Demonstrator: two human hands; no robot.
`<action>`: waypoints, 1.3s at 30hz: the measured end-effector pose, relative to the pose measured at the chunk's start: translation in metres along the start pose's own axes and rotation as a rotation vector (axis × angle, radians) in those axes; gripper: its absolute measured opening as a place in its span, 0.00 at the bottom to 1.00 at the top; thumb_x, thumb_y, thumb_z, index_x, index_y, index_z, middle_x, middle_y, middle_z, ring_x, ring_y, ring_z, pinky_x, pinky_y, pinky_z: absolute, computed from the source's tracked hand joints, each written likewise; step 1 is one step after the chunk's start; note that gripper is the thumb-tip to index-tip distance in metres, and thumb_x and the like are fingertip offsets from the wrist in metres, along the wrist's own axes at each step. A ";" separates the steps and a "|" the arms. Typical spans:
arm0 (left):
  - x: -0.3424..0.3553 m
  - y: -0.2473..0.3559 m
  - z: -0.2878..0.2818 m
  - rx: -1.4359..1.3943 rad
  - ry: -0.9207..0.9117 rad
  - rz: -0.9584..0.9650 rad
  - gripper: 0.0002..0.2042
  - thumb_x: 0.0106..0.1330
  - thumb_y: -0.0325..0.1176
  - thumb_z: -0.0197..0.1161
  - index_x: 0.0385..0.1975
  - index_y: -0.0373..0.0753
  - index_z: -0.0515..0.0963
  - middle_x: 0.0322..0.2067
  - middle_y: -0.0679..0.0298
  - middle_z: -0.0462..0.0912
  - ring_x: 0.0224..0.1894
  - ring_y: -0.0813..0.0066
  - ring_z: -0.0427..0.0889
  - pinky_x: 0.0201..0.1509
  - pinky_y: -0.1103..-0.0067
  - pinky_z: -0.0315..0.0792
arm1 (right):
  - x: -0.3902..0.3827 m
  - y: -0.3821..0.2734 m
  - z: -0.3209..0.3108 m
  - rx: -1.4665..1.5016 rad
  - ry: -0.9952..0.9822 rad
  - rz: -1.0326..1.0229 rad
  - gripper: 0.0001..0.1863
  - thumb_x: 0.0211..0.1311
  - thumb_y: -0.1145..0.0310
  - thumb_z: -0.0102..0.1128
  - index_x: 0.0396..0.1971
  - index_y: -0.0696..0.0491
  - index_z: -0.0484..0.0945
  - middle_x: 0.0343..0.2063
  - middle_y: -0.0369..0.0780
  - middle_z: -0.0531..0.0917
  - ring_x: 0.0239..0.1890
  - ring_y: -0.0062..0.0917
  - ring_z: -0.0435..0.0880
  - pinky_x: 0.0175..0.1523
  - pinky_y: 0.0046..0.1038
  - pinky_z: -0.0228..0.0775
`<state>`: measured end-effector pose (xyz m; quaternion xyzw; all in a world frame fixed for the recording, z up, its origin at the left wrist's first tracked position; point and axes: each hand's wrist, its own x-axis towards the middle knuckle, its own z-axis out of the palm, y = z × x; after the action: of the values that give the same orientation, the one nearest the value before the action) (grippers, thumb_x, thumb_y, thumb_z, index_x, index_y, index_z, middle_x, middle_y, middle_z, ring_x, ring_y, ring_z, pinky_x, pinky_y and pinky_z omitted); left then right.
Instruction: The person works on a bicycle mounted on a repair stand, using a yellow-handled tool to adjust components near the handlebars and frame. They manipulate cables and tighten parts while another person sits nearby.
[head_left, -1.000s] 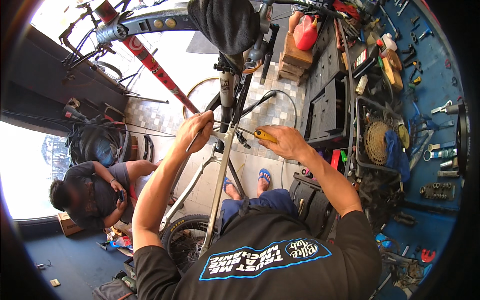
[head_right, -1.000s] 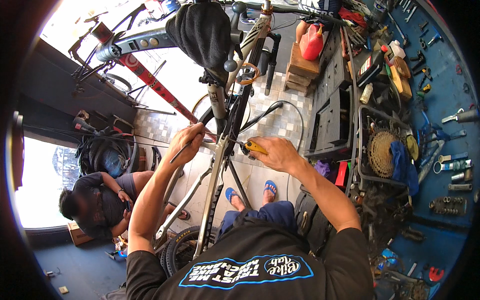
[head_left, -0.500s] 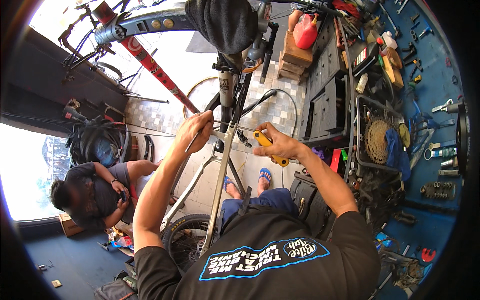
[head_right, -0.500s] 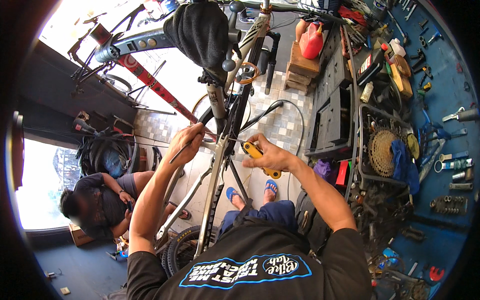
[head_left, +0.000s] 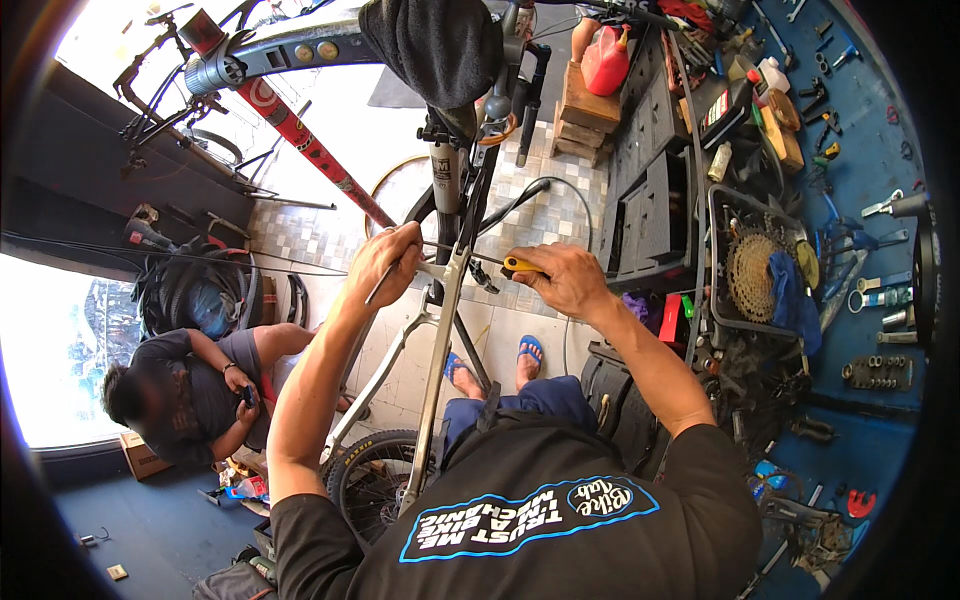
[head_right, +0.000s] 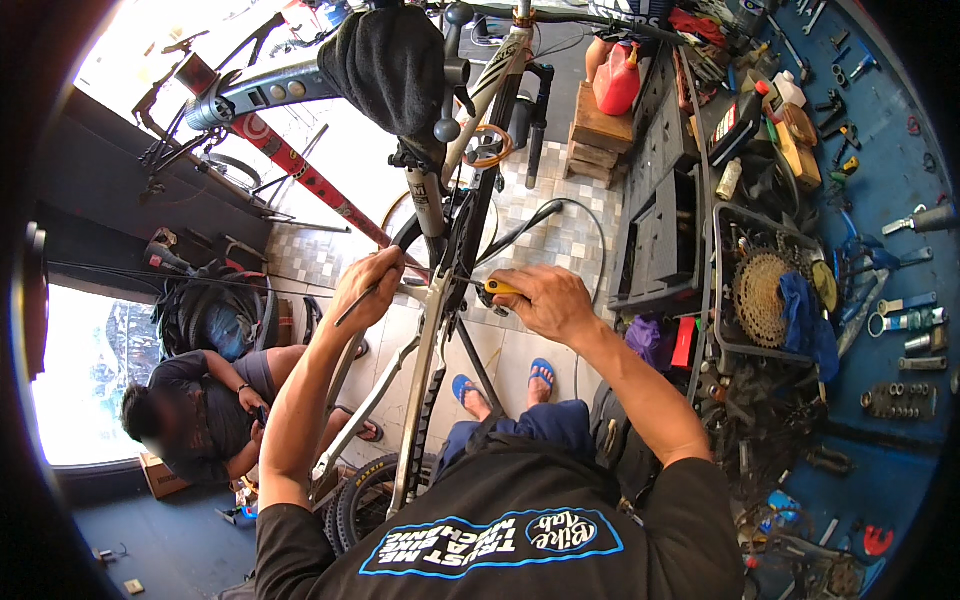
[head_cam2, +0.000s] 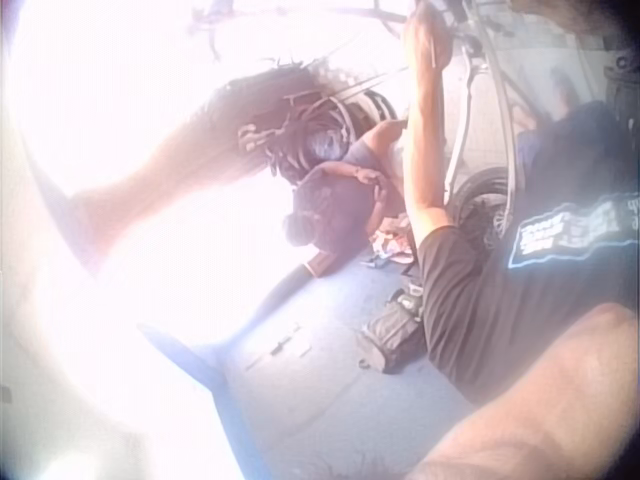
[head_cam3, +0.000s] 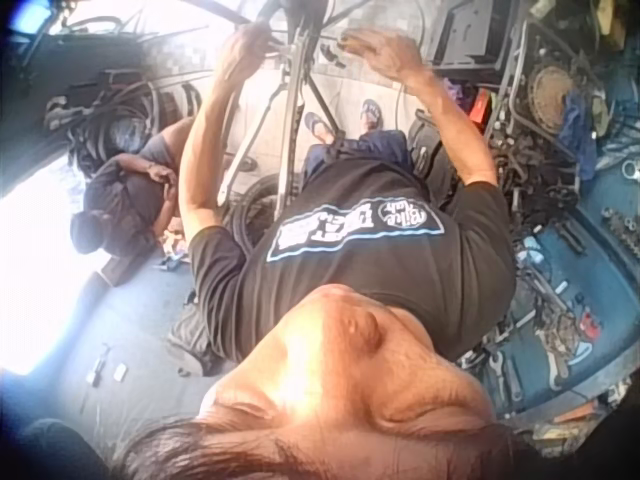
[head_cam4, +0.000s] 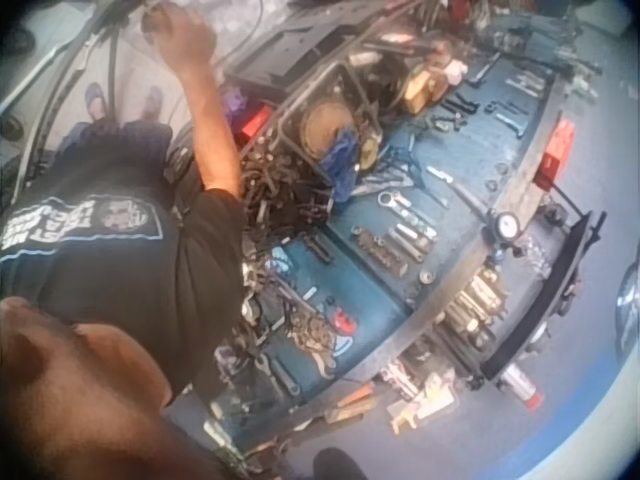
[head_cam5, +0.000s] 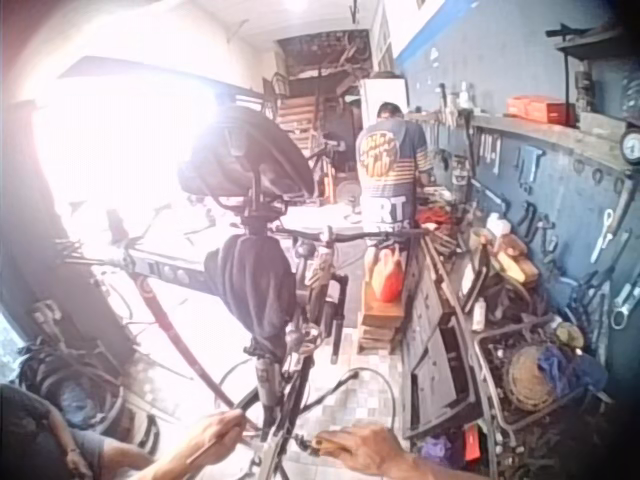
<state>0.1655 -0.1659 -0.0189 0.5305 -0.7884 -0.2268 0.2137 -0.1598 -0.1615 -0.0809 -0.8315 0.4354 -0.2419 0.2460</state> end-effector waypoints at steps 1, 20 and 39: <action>0.000 0.001 0.000 0.000 0.001 -0.001 0.04 0.70 0.29 0.54 0.35 0.37 0.73 0.28 0.52 0.82 0.37 0.46 0.84 0.42 0.57 0.76 | -0.001 0.000 0.004 0.037 0.023 0.023 0.23 0.72 0.43 0.62 0.55 0.44 0.86 0.43 0.39 0.91 0.46 0.40 0.90 0.49 0.41 0.80; -0.017 0.054 -0.080 -0.277 -0.248 -0.182 0.20 0.65 0.46 0.77 0.47 0.39 0.84 0.25 0.71 0.68 0.28 0.82 0.64 0.33 0.78 0.59 | 0.011 0.004 0.055 0.140 0.116 0.140 0.20 0.61 0.51 0.75 0.34 0.52 0.79 0.28 0.44 0.87 0.33 0.46 0.88 0.39 0.43 0.80; 0.024 0.045 -0.072 -0.564 -0.526 -1.011 0.17 0.71 0.31 0.60 0.58 0.34 0.79 0.27 0.65 0.79 0.22 0.83 0.69 0.20 0.82 0.62 | 0.026 0.003 0.088 0.336 0.415 0.029 0.13 0.52 0.72 0.74 0.24 0.52 0.73 0.21 0.42 0.77 0.23 0.41 0.79 0.30 0.38 0.69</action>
<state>0.1657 -0.1829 0.0682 0.6870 -0.3768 -0.6212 0.0109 -0.0941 -0.1679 -0.1448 -0.7054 0.4420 -0.4726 0.2892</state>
